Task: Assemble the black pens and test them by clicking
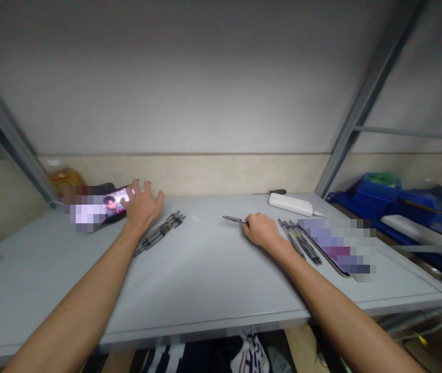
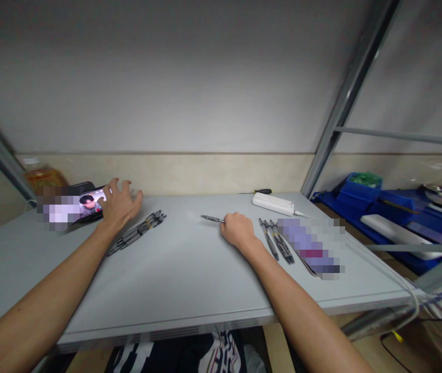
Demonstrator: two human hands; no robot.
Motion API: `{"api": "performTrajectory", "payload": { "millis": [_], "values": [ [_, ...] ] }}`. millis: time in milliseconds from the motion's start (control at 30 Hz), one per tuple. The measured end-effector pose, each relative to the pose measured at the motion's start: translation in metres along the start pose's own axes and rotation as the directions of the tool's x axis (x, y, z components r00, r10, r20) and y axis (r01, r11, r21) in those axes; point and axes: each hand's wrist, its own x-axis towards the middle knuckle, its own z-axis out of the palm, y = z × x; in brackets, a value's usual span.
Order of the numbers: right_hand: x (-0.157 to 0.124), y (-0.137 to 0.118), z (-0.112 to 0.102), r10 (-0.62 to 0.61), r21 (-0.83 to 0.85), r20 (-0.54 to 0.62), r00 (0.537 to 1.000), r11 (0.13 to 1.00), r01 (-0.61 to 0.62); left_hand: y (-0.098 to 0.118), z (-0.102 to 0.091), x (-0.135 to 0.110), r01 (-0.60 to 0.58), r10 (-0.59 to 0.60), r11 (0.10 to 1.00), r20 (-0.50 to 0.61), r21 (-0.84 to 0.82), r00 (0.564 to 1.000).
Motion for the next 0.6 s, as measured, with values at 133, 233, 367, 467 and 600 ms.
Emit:
{"api": "performTrajectory", "payload": {
  "millis": [133, 233, 367, 467, 600],
  "values": [
    [0.000, 0.000, -0.001, 0.004, -0.004, 0.017, 1.000, 1.000, -0.004, 0.000, 0.000, 0.000, 0.008, -0.008, 1.000, 0.014, -0.002, 1.000],
    [-0.001, -0.001, -0.001, 0.011, -0.004, 0.026, 1.000, 1.000, -0.011, 0.004, -0.004, -0.001, -0.004, 0.004, 1.000, -0.002, 0.002, 1.000],
    [-0.001, -0.001, -0.002, 0.013, -0.004, 0.027, 1.000, 1.000, -0.013, 0.014, -0.010, -0.001, -0.100, 0.097, 0.993, -0.064, -0.057, 0.993],
    [0.000, 0.000, -0.001, 0.021, -0.001, 0.026, 0.999, 1.000, -0.021, 0.027, -0.013, -0.005, -0.308, 0.299, 0.934, -0.080, -0.182, 0.951],
    [-0.001, 0.000, 0.000, 0.015, 0.010, 0.014, 1.000, 1.000, -0.015, 0.058, -0.019, -0.029, -0.575, 0.593, 0.744, -0.060, -0.341, 0.803]
  ]
}}
